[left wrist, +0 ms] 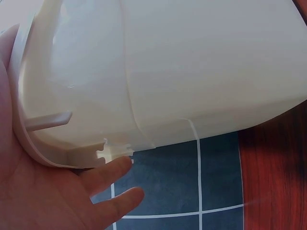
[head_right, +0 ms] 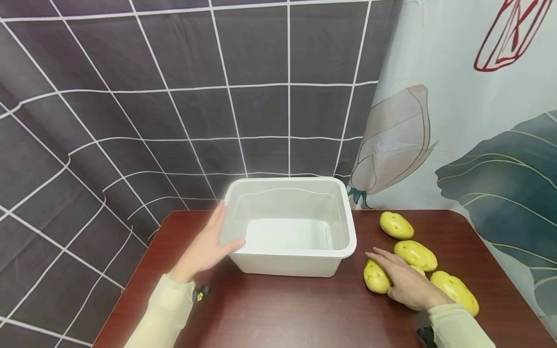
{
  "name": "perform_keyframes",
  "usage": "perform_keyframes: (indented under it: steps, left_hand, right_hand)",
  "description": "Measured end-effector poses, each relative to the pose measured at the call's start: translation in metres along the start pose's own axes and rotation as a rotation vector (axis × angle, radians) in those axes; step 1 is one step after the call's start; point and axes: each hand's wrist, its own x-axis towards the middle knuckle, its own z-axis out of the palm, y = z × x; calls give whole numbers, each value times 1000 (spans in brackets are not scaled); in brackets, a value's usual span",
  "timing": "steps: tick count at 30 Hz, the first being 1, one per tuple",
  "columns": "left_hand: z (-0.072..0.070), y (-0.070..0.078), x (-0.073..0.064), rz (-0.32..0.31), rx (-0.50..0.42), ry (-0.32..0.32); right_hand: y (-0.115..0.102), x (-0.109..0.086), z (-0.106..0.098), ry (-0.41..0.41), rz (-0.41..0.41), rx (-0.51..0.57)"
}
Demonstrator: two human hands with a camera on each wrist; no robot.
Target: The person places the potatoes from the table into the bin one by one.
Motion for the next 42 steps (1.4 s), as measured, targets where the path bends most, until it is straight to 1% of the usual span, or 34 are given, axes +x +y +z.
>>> perform_keyframes:
  steps: [8, 17, 23, 26, 32, 37, 42]
  left_hand:
    - [1, -1, 1, -8, 0, -7]
    - [1, -1, 1, -7, -8, -5]
    - [1, -1, 0, -1, -4, 3]
    - [1, 0, 0, 2, -7, 7]
    - [1, 0, 0, 1, -8, 9]
    - [2, -1, 1, 16, -1, 17]
    - [3, -1, 1, 25, 8, 25]
  right_hand:
    - [1, 2, 1, -22, 15, -42]
    - [4, 2, 1, 1, -5, -111]
    - [5, 2, 1, 9, 8, -147]
    - [5, 3, 1, 11, 20, -145]
    - [5, 4, 4, 41, 27, -120]
    - [6, 5, 4, 61, 14, -90]
    - [6, 6, 1, 99, -1, -56]
